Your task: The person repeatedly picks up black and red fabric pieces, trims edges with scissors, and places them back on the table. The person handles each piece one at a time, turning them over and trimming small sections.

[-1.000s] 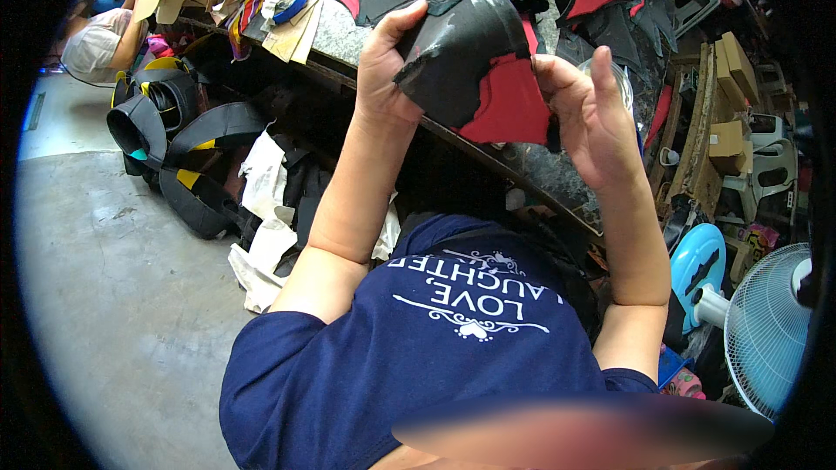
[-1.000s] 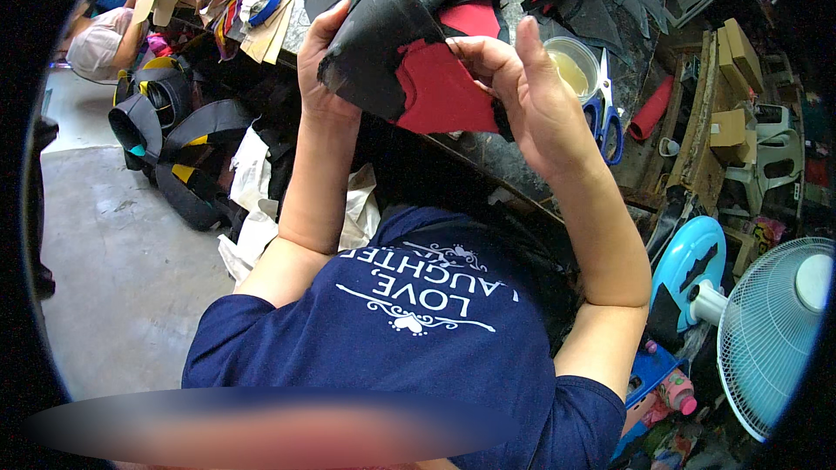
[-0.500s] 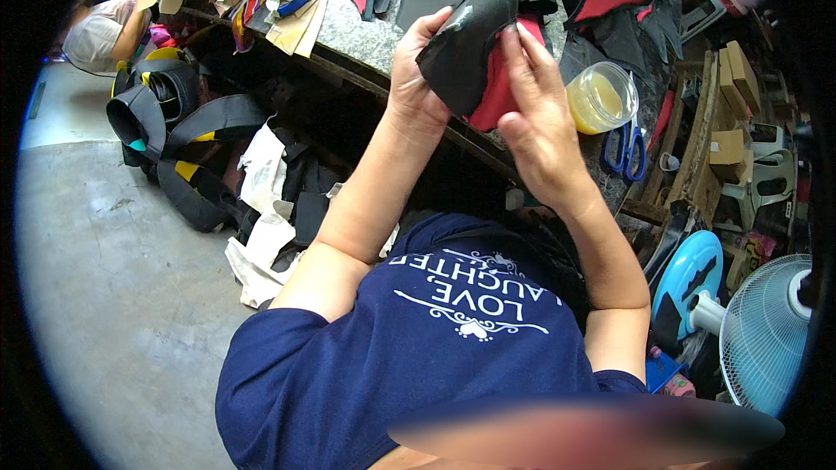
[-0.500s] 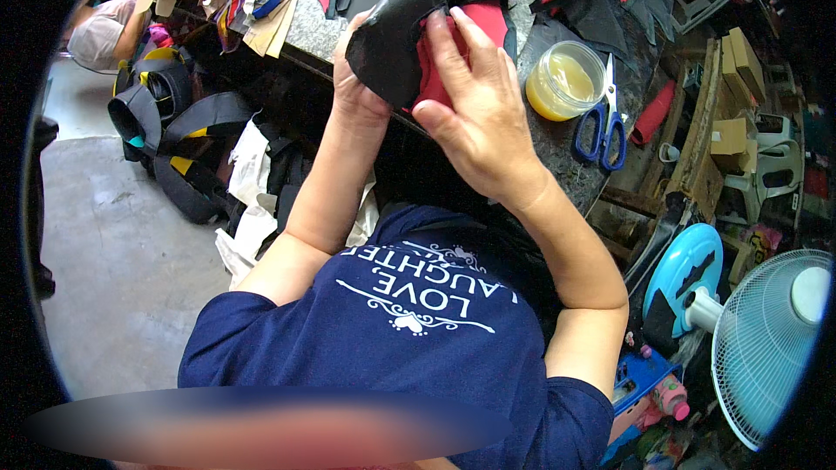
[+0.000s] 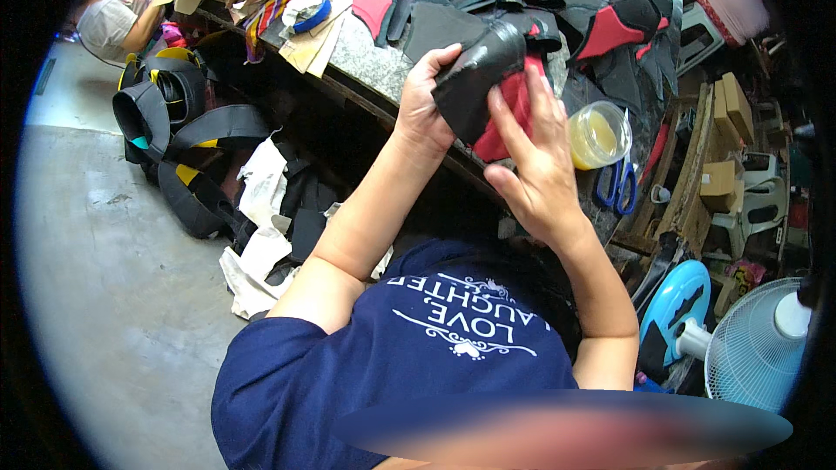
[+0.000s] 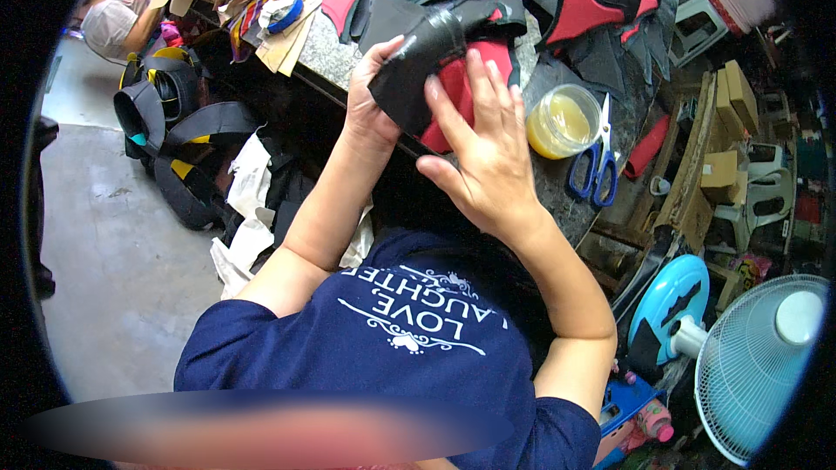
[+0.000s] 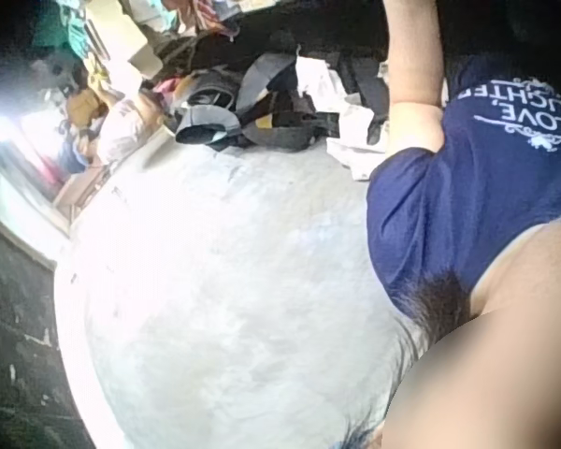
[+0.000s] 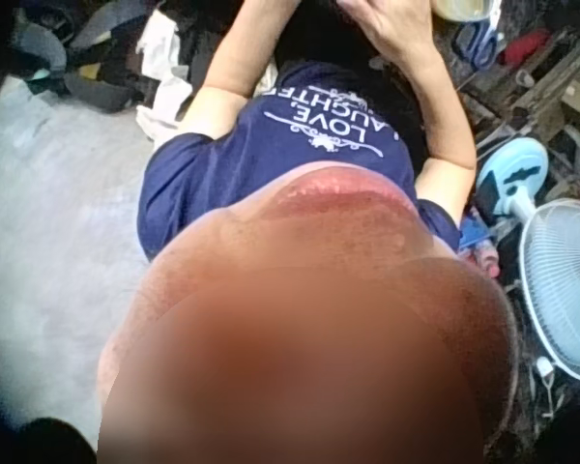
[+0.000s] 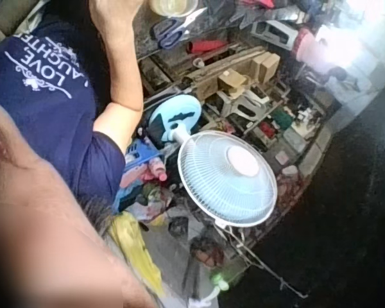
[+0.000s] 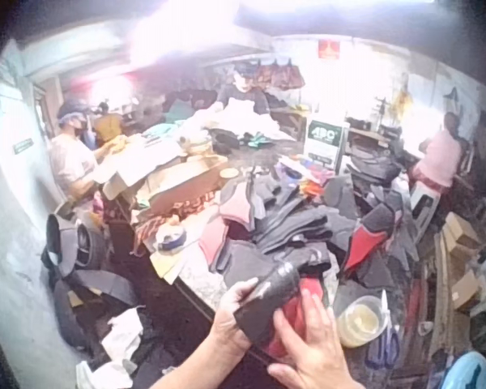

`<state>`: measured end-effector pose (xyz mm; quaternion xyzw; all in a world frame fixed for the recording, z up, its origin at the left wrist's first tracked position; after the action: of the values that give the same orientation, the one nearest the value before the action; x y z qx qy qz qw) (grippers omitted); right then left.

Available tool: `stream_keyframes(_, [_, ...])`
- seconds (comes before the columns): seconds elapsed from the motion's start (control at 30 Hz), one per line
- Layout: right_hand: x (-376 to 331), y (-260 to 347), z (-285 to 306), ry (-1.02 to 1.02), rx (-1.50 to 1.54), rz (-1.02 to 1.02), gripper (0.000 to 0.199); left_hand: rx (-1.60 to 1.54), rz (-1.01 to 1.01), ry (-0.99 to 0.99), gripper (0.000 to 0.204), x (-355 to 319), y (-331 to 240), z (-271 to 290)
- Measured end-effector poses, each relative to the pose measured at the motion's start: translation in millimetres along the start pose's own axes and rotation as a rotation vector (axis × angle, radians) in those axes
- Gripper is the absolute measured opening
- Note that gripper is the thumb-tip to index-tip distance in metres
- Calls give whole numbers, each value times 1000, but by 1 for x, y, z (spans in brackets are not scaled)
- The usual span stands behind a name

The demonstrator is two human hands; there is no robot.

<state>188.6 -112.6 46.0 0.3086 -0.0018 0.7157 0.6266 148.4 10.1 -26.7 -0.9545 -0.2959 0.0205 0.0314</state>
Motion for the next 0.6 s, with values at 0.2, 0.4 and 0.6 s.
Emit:
stream_keyframes(0.2, [-1,-38,97,-104,-86,-66,70,466,-393,-168,27,-15,-40,-19])
stream_keyframes(0.4, [-3,-86,71,230,-655,-155,59,335,-353,-29,36,-14,-35,-52])
stream_keyframes(0.6, [-3,-73,103,31,-486,-69,69,711,-495,-45,37,-12,-44,-70])
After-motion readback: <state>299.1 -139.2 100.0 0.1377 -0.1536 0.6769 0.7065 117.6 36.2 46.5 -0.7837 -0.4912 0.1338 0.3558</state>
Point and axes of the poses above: each hand's wrist, its own x-axis towards the middle knuckle, its own z-axis out of the back of the hand, y = z × x, the point moved 9 cm from there along x, towards the middle knuckle, and after that the axes turned 3 degrees about -y, right-handed, at the moved point
